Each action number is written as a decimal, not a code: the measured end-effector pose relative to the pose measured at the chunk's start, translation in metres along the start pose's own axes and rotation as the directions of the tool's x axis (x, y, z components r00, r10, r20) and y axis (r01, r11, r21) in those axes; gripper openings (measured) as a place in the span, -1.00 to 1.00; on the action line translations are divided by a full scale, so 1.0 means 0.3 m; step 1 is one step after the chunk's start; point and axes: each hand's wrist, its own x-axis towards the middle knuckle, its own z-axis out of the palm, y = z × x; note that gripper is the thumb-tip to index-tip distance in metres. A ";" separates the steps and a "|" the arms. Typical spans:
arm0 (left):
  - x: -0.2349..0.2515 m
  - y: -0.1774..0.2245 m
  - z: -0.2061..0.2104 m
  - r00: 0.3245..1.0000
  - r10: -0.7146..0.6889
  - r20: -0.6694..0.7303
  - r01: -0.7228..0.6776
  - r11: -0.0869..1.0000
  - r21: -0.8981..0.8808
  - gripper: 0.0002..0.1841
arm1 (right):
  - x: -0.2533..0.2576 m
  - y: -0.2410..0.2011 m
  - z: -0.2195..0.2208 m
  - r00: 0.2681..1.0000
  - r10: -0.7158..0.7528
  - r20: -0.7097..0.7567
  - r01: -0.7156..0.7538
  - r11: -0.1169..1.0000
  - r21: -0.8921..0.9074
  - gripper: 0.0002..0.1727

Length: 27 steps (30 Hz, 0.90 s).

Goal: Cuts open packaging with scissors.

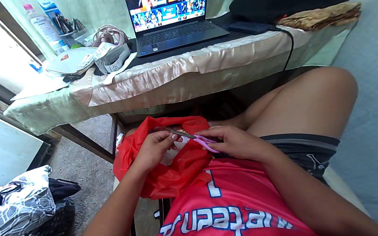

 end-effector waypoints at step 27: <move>-0.003 0.002 0.000 1.000 0.014 0.013 -0.015 1.000 0.015 -0.73 | -0.001 0.005 -0.008 1.000 -0.019 -0.017 0.018 1.000 -0.019 -0.60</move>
